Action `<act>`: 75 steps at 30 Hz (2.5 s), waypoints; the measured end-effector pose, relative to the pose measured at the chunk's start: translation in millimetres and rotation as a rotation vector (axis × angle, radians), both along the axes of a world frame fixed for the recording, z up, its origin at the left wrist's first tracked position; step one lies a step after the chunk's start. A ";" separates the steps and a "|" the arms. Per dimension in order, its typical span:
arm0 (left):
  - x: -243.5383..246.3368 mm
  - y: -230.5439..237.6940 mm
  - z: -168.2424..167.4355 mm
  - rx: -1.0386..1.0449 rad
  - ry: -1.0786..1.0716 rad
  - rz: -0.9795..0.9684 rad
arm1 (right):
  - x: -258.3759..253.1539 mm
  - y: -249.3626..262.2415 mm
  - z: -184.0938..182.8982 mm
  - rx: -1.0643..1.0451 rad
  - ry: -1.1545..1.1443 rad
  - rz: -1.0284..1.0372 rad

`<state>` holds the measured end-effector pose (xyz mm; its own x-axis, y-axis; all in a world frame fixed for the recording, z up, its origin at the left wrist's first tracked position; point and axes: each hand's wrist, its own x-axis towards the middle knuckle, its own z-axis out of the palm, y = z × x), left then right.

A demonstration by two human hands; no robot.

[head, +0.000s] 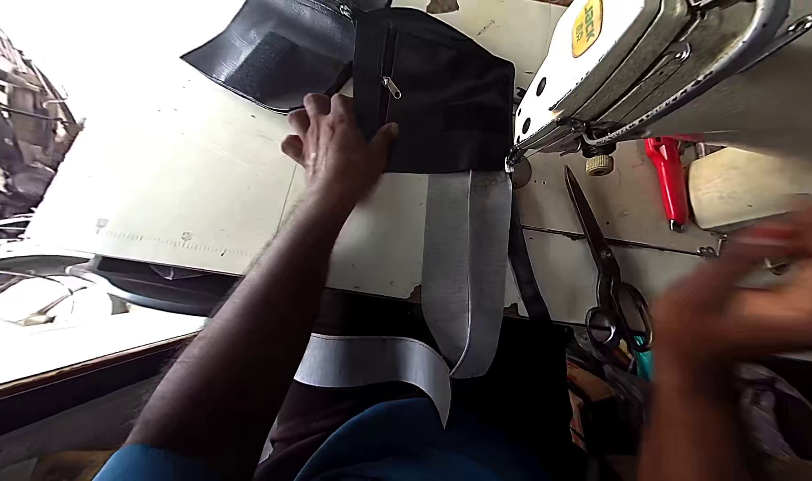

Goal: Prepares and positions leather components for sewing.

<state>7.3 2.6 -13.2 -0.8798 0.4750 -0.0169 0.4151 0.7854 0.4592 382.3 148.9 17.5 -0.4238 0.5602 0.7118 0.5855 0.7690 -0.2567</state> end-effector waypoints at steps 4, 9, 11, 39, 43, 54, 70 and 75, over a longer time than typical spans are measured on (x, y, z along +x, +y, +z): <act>-12.3 4.7 5.6 0.148 -0.141 0.021 | -102.1 -88.6 -22.3 -0.306 -0.266 0.266; 14.7 -46.9 25.2 0.579 -0.477 -0.020 | -122.3 -116.5 -58.8 -0.365 -0.492 0.246; 66.1 -77.5 21.5 0.673 -0.561 0.014 | -114.8 -123.4 -60.6 -0.341 -0.533 0.244; 137.9 -95.4 53.1 -0.153 0.178 -1.293 | -21.0 -179.6 -67.6 -1.827 0.776 0.182; 186.0 -88.7 26.2 -0.106 0.328 -1.203 | -25.3 -185.9 -58.6 -1.868 0.783 0.161; 191.2 -105.2 1.3 -0.161 0.288 -1.237 | -13.5 -165.7 -52.3 -1.756 0.277 0.289; 203.3 -100.7 -39.7 0.183 0.549 -0.984 | -44.8 -100.7 -50.8 -0.323 -0.235 -0.105; 189.2 -100.1 -22.2 0.355 0.335 -0.964 | -34.2 -122.3 -44.0 -0.463 -0.148 -0.043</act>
<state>196.6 -97.6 -35.5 -0.0668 0.9004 0.4300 0.9339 -0.0954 0.3447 348.1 26.6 -26.5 -0.4710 0.8231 0.3173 0.6706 0.5678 -0.4773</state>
